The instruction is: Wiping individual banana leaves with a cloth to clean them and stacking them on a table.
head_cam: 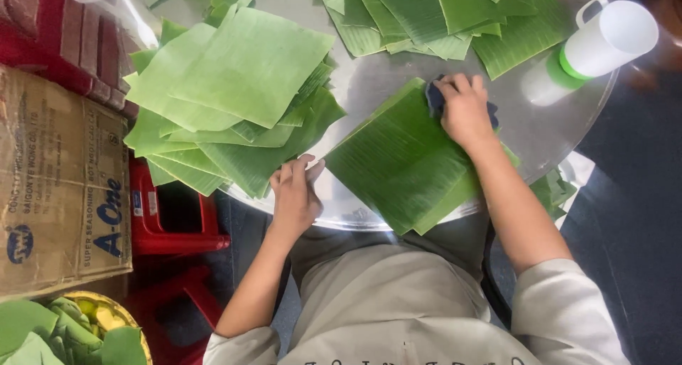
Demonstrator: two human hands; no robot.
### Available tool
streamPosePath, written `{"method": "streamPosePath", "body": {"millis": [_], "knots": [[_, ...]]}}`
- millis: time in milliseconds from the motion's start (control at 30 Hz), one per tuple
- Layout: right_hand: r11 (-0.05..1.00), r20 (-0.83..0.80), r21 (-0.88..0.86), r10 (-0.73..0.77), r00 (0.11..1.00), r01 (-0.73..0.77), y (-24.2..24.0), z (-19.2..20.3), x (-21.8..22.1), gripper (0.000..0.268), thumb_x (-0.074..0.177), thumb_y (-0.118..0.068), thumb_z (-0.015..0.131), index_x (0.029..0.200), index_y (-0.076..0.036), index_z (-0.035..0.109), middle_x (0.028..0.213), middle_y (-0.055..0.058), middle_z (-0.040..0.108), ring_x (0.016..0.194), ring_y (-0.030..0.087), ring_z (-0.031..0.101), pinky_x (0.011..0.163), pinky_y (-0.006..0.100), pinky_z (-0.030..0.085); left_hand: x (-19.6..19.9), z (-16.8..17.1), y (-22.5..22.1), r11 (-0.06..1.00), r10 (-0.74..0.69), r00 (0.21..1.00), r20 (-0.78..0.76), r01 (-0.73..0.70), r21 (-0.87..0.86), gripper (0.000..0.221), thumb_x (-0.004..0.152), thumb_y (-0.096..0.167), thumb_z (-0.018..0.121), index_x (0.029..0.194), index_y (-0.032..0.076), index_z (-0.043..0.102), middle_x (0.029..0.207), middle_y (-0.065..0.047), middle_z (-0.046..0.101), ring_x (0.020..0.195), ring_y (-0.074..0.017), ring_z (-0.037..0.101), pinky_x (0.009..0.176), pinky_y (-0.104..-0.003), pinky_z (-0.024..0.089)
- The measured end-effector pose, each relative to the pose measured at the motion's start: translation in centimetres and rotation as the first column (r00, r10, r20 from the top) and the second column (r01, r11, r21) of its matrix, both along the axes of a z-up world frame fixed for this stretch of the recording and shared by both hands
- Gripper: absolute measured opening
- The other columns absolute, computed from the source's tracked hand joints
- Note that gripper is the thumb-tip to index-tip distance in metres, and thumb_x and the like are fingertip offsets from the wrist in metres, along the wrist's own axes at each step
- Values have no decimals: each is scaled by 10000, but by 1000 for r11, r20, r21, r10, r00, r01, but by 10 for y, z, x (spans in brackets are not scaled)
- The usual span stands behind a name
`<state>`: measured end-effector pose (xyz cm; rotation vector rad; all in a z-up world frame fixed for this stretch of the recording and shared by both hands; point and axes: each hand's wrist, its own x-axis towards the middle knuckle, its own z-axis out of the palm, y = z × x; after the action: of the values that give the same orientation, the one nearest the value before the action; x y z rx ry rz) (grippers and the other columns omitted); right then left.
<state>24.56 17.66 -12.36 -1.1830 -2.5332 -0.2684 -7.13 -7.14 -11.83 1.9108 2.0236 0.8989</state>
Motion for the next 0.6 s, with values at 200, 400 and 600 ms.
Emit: {"method": "streamPosePath", "body": {"millis": [200,400,600], "knots": [[795,-232,-106,564,793,-597,-95,18,-109,518,704,39,692,1202,-102,708,1234,101,663,1090,355,596,903,436,473,6,21,3,1000,19,1000,-13,-19,-9,645,790,-78,479,1391,151,441,1087,-33,787,1123,-238,570,984,-442,321],[741,-252,-154,610,751,-654,-157,9,-56,360,956,-103,518,1277,-178,663,1285,41,623,1126,332,525,814,416,399,9,3,5,997,75,971,-228,-68,41,467,823,35,586,1263,192,569,903,-10,770,1090,-242,592,960,-514,357],[552,-533,-390,518,669,-737,-187,80,0,423,874,65,469,1195,-75,708,1133,122,689,944,392,587,765,448,490,17,-3,19,978,98,910,-402,-13,209,304,770,138,651,1059,209,713,756,-24,713,1035,-228,621,944,-504,375]]}}
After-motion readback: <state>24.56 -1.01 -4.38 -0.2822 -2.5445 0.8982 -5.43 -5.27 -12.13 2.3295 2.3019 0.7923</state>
